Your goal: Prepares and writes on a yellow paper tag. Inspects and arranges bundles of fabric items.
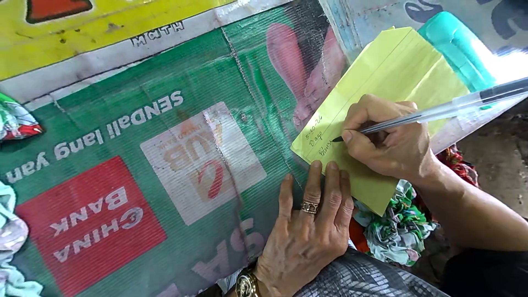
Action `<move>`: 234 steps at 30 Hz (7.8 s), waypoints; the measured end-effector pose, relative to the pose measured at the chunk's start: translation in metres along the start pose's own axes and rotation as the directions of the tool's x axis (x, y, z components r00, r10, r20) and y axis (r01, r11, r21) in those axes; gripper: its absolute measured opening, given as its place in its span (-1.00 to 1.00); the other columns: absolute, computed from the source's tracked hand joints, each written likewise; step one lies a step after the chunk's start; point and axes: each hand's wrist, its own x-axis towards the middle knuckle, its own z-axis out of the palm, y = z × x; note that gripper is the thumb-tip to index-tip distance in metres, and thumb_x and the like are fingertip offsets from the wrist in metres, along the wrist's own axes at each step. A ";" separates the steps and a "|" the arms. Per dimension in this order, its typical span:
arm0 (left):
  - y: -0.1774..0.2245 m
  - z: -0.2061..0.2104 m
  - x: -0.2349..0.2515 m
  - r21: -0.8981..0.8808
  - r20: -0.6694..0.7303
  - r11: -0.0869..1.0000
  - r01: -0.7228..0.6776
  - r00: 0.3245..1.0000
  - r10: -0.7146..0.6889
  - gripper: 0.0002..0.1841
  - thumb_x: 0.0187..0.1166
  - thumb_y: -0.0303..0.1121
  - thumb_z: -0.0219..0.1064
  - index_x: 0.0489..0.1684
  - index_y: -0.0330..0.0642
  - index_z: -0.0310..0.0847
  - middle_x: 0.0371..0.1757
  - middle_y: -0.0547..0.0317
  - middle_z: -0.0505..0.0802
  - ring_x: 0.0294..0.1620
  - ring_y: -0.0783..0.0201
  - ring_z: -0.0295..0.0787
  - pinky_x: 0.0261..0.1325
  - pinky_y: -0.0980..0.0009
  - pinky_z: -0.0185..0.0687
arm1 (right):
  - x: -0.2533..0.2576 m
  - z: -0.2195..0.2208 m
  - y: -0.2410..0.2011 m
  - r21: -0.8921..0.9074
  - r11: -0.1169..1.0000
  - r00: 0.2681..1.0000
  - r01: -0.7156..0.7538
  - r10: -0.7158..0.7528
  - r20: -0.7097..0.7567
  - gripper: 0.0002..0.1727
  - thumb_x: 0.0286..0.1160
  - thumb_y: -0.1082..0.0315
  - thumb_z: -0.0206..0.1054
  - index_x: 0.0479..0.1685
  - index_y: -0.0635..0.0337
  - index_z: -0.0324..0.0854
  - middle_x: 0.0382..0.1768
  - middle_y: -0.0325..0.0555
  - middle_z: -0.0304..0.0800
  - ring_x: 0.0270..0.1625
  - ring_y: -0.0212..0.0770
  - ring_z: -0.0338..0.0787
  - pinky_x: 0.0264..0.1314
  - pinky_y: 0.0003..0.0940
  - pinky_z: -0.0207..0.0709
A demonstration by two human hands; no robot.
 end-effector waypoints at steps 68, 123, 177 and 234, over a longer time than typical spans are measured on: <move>-0.001 0.000 -0.001 -0.003 -0.026 1.000 0.030 0.999 -0.030 -0.44 0.73 0.13 0.10 0.48 -0.05 0.62 0.48 0.10 0.77 0.55 0.05 0.59 0.48 -0.02 0.30 | 0.016 -0.042 0.047 0.091 0.993 0.993 0.078 -0.086 0.082 -0.95 0.41 0.46 0.31 -0.34 0.26 0.61 -0.46 -0.33 0.69 -0.48 -0.72 0.54 -0.51 -0.85 0.36; -0.002 0.000 -0.002 -0.005 -0.017 1.000 0.029 0.999 -0.029 -0.41 0.71 0.15 0.11 0.51 -0.05 0.60 0.50 0.11 0.76 0.57 0.05 0.57 0.50 -0.04 0.25 | 0.017 -0.044 0.046 0.025 0.992 0.993 0.120 -0.120 -0.009 -0.94 0.40 0.49 0.27 -0.37 0.31 0.58 -0.48 -0.28 0.66 -0.48 -0.71 0.53 -0.51 -0.84 0.34; -0.003 0.000 -0.002 -0.006 -0.014 1.000 0.019 1.000 -0.019 -0.40 0.71 0.15 0.10 0.51 -0.07 0.59 0.49 0.09 0.76 0.56 0.04 0.57 0.50 -0.03 0.25 | 0.017 -0.044 0.045 -0.040 0.997 0.996 0.063 -0.065 -0.053 -0.93 0.42 0.49 0.26 -0.39 0.27 0.57 -0.51 -0.35 0.59 -0.50 -0.73 0.48 -0.52 -0.85 0.31; -0.003 -0.001 -0.001 -0.012 -0.017 1.000 0.022 1.000 -0.022 -0.41 0.71 0.16 0.11 0.49 -0.05 0.62 0.48 0.10 0.78 0.56 0.05 0.57 0.51 -0.02 0.23 | 0.017 -0.046 0.047 -0.087 0.996 0.994 0.032 -0.041 -0.100 -0.92 0.43 0.47 0.25 -0.39 0.24 0.55 -0.52 -0.36 0.56 -0.51 -0.71 0.48 -0.52 -0.82 0.32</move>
